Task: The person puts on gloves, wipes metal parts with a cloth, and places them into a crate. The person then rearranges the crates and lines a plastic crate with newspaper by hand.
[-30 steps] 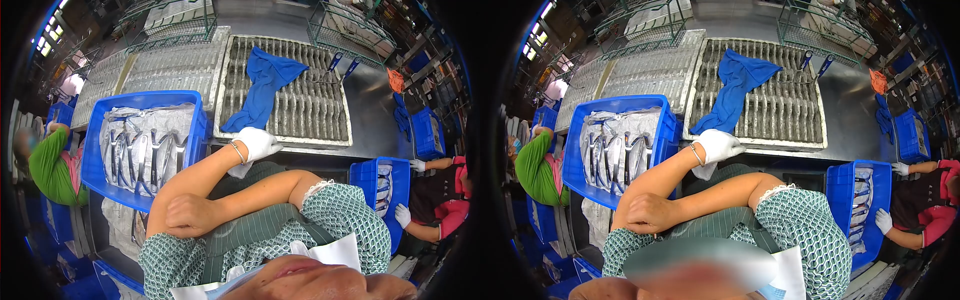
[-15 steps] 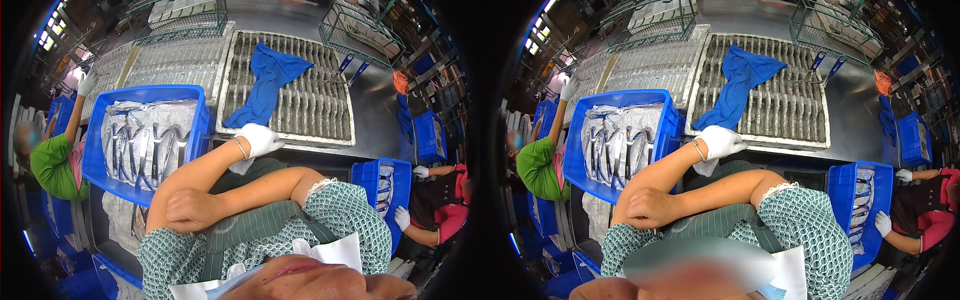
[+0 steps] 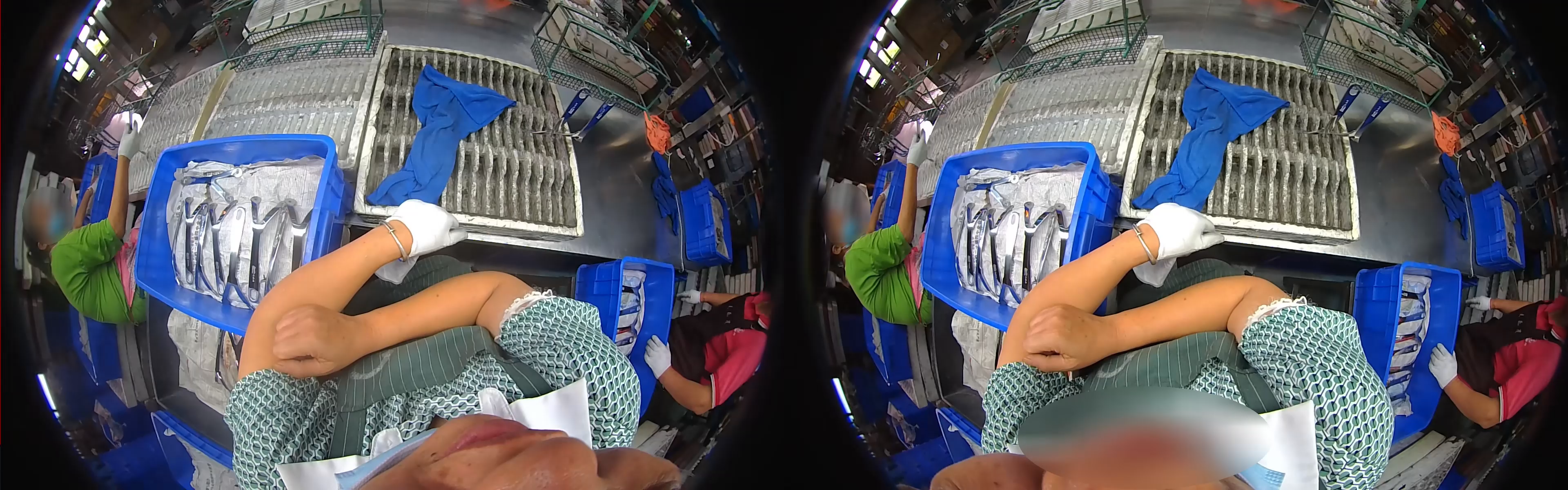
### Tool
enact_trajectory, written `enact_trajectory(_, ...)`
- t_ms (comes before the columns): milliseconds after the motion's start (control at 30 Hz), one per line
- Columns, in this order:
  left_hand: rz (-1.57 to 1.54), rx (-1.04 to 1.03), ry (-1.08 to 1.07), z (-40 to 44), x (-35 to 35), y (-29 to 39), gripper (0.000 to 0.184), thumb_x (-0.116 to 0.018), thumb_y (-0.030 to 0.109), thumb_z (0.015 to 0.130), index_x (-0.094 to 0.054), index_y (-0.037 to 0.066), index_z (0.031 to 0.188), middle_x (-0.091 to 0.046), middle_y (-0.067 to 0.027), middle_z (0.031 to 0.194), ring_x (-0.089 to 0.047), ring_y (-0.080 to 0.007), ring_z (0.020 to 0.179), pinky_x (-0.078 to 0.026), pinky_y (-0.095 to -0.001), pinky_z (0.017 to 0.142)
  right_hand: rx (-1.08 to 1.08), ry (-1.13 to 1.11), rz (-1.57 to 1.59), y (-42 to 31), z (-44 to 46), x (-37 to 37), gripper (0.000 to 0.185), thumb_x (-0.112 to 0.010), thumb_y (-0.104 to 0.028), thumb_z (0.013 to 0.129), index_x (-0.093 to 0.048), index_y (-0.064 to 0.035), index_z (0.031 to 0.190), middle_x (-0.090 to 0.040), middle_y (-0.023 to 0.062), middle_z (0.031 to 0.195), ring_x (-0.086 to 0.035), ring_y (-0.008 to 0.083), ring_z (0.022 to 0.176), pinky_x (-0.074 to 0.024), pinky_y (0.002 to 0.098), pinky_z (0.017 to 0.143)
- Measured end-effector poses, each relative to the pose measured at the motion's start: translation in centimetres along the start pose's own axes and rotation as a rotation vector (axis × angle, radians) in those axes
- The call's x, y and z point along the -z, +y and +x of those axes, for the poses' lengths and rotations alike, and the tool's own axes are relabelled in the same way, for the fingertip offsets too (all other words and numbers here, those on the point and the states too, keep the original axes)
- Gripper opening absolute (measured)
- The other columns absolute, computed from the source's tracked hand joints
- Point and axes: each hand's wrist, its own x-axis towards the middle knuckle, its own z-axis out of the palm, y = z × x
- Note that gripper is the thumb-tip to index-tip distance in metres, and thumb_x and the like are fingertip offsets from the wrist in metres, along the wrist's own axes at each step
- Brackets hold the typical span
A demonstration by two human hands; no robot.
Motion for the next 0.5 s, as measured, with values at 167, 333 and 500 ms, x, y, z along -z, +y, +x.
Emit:
enact_trajectory(167, 0.015, 0.010, -0.025, 0.03, 0.13, 0.07, 0.043, -0.047, 0.048, 0.089, -0.072, 0.013, 0.093, -0.069, -0.0117, 0.088, -0.066, -0.0312, 0.081, -0.051, -0.0406, 0.073, -0.010, -0.004, -0.006, -0.18, 0.05, 0.01, 0.031, -0.065, -0.010, 0.081, -0.043, -0.0037, 0.061, -0.045, 0.0109, 0.058, -0.048, 0.0294, 0.056, -0.0363, 0.0398, 0.054)
enact_trajectory(333, 0.017, 0.014, -0.040, 0.00, 0.26, 0.11, 0.043, -0.047, 0.049, 0.089, -0.072, 0.015, 0.097, -0.069, -0.0117, 0.090, -0.066, -0.0312, 0.083, -0.051, -0.0403, 0.074, 0.011, 0.007, -0.010, -0.03, 0.05, -0.08, 0.031, -0.066, -0.009, 0.081, -0.043, -0.0042, 0.061, -0.044, 0.0095, 0.058, -0.047, 0.0274, 0.055, -0.0357, 0.0386, 0.052)
enact_trajectory(500, 0.022, 0.022, -0.040, 0.07, 0.13, 0.04, 0.044, -0.047, 0.049, 0.089, -0.072, 0.015, 0.098, -0.070, -0.0115, 0.091, -0.066, -0.0311, 0.084, -0.051, -0.0404, 0.075, 0.009, 0.005, -0.014, -0.01, 0.01, -0.06, 0.031, -0.066, -0.009, 0.081, -0.043, -0.0044, 0.061, -0.044, 0.0092, 0.058, -0.046, 0.0272, 0.055, -0.0354, 0.0384, 0.052)
